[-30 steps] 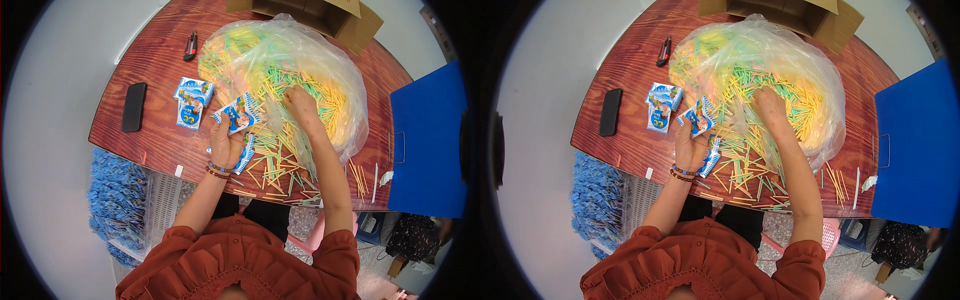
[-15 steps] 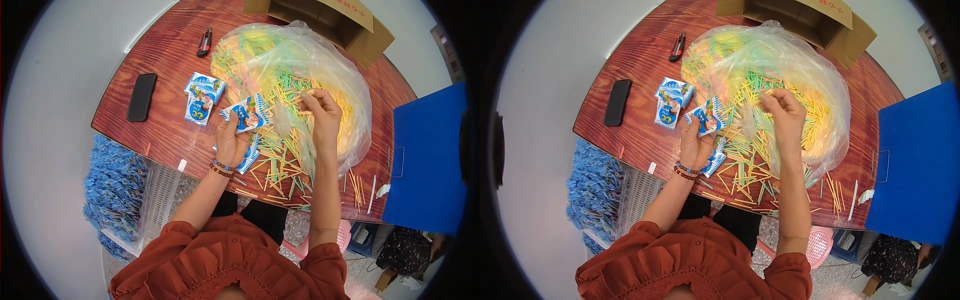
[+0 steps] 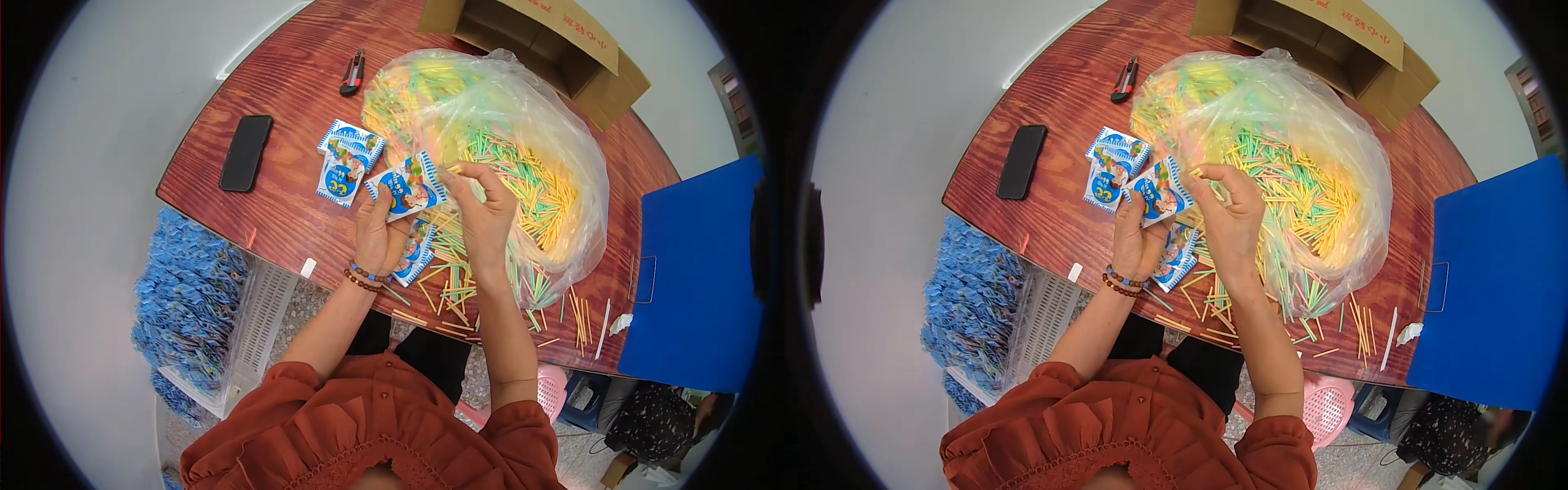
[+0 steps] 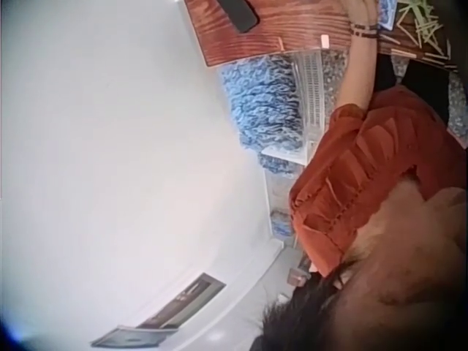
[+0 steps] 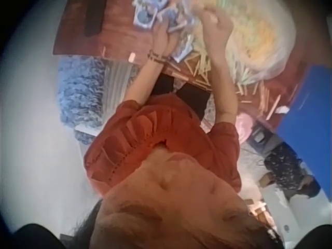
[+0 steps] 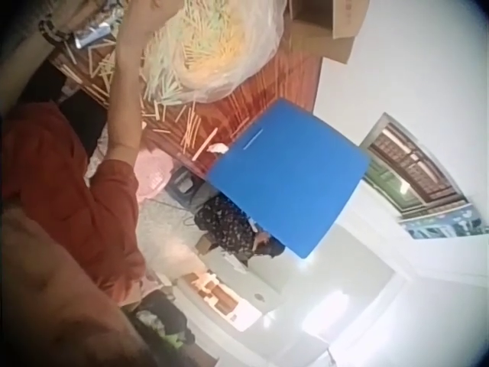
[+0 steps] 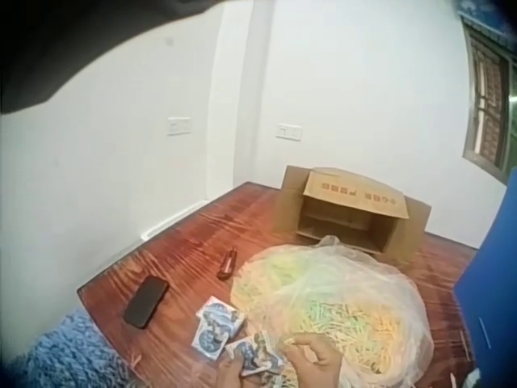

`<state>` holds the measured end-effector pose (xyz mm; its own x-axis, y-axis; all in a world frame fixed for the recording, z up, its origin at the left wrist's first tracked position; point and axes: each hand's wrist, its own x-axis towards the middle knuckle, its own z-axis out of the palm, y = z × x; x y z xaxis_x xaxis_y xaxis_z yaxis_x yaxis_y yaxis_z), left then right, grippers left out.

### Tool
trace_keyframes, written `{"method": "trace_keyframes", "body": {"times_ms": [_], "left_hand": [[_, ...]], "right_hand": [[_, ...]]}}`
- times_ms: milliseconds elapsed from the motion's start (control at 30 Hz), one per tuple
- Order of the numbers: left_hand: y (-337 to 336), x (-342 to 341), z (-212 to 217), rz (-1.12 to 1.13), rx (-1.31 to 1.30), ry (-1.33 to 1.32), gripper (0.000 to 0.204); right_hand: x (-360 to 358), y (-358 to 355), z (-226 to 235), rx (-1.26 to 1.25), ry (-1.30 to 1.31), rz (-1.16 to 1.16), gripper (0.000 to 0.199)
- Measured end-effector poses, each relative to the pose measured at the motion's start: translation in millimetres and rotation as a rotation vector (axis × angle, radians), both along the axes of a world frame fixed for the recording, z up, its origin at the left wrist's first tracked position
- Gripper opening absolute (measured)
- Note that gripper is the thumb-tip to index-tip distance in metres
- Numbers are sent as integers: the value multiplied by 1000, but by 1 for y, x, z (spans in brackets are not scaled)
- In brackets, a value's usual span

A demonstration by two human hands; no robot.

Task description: Sorting and organizing small blue packets and yellow/green plastic sticks from a large bag onto a table.

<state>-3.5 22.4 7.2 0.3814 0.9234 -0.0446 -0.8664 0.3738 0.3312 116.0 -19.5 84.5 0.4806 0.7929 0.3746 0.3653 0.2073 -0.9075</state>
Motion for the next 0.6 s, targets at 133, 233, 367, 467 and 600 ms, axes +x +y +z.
{"method": "trace_keyframes", "body": {"times_ms": [133, 233, 367, 467, 600], "left_hand": [[7, -1, 0, 7, -44, -82, 25], [11, -6, 0, -22, -70, -110, 25], [17, -14, -4, -11, -2, -100, 26], [23, -25, -6, -15, 32, -147, 30], [24, -24, 6, -32, -104, -209, 34]], "right_hand": [[1, 9, -5, 9, -115, 157, 6], [1, 10, 5, -109, -54, 251, 8], [-5, 17, 7, -43, -147, 214, 12], [-15, 19, 11, -20, -309, 288, 21], [-26, 12, 26, -212, -62, 243, 34]]}}
